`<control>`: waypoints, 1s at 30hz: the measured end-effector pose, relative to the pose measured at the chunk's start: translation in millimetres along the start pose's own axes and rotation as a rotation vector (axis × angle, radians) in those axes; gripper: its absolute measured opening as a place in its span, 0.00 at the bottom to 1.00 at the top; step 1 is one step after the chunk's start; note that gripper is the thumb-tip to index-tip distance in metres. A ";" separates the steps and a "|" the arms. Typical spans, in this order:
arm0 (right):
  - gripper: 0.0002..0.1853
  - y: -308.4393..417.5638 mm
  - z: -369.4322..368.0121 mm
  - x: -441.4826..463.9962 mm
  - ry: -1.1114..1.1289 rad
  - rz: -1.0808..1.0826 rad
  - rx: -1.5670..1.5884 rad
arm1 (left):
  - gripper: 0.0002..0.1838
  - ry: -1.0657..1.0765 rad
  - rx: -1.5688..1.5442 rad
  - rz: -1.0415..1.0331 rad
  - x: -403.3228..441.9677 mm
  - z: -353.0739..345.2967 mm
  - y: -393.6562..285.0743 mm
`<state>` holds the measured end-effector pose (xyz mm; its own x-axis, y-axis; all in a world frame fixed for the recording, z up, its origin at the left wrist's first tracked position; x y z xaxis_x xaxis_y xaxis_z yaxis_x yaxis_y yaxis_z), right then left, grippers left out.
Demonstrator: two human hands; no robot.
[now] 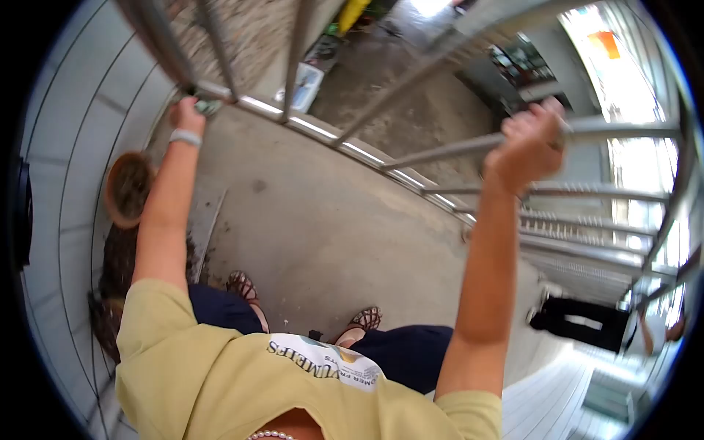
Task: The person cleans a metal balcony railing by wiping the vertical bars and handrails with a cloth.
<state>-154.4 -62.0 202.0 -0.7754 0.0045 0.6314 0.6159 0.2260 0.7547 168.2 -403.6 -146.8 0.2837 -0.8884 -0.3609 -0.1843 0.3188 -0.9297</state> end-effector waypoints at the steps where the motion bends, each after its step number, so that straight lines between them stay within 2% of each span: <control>1: 0.11 -2.3 1.8 2.4 0.027 -0.035 0.008 | 0.11 -0.116 -0.385 0.048 -4.2 -6.7 -6.3; 2: 0.11 3.1 -1.5 -1.2 0.096 0.084 -0.181 | 0.12 -0.210 -0.327 -0.040 -3.1 -5.9 -15.9; 3: 0.11 1.8 0.8 -1.7 0.058 0.027 -0.025 | 0.14 -0.298 -0.264 -0.123 0.2 -1.9 -22.3; 5: 0.12 10.8 -5.3 -8.2 -0.040 0.115 -0.174 | 0.16 -0.299 -0.163 -0.255 13.6 2.9 -26.0; 6: 0.13 8.3 -3.8 -7.3 0.016 0.085 -0.093 | 0.16 -0.320 -0.165 -0.254 19.6 6.0 -24.9; 8: 0.15 7.5 -2.4 -6.0 0.073 0.061 -0.027 | 0.17 -0.043 -0.331 -0.128 31.6 0.9 -16.3; 9: 0.15 8.7 -3.8 -6.8 0.080 0.065 -0.041 | 0.17 -0.057 -0.335 -0.126 34.9 2.5 -12.1; 11: 0.15 8.7 -4.9 -8.5 0.068 0.060 -0.027 | 0.19 0.080 -0.227 -0.064 44.1 -1.8 -4.2; 13: 0.14 7.4 -5.1 -6.8 0.062 0.063 -0.023 | 0.16 0.093 -0.259 -0.047 51.9 -2.0 3.0; 15: 0.15 5.5 -4.0 -5.7 0.067 0.079 -0.039 | 0.13 0.255 -0.441 0.083 59.5 -5.1 11.1; 16: 0.15 7.5 -6.3 -8.3 0.062 0.083 -0.045 | 0.13 0.250 -0.445 0.086 58.7 -4.7 8.1; 19: 0.17 8.7 -8.3 -10.2 0.034 0.093 -0.084 | 0.14 0.282 -0.600 0.454 59.1 -3.7 7.0; 22: 0.16 5.4 -8.2 -8.2 0.018 0.111 -0.095 | 0.17 0.212 -0.517 0.493 65.0 -5.5 9.3; 23: 0.16 6.0 -8.9 -9.1 0.020 0.120 -0.102 | 0.17 0.212 -0.516 0.495 79.7 -8.3 24.6; 25: 0.17 6.0 -8.5 -9.5 0.019 0.128 -0.108 | 0.19 0.151 -0.693 0.714 114.9 -14.5 71.8; 26: 0.17 5.8 -8.0 -9.2 0.027 0.132 -0.118 | 0.20 0.011 -0.471 0.815 20.9 -14.7 -9.0; 27: 0.17 6.1 -7.2 -9.4 0.034 0.135 -0.128 | 0.20 0.012 -0.468 0.815 30.8 -18.4 9.5; 29: 0.17 7.1 -8.3 -10.9 0.030 0.134 -0.127 | 0.19 0.026 -0.959 0.819 59.0 -32.5 57.3; 30: 0.17 7.9 -8.6 -11.0 0.026 0.135 -0.127 | 0.19 -0.020 -0.944 0.785 46.6 -33.3 49.1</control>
<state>-139.8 -68.6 202.6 -0.6813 0.0008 0.7320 0.7284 0.0998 0.6779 141.0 -440.4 -206.8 -0.1987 -0.5552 -0.8076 -0.9183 0.3933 -0.0444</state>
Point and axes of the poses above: each hand's wrist, its own x-axis towards the middle knuckle, its own z-axis out of the back of the hand, y = z × x, the point moved 3 cm from there along x, towards the middle knuckle, and after that the axes turned 13 degrees about z, right-handed, at the moved point
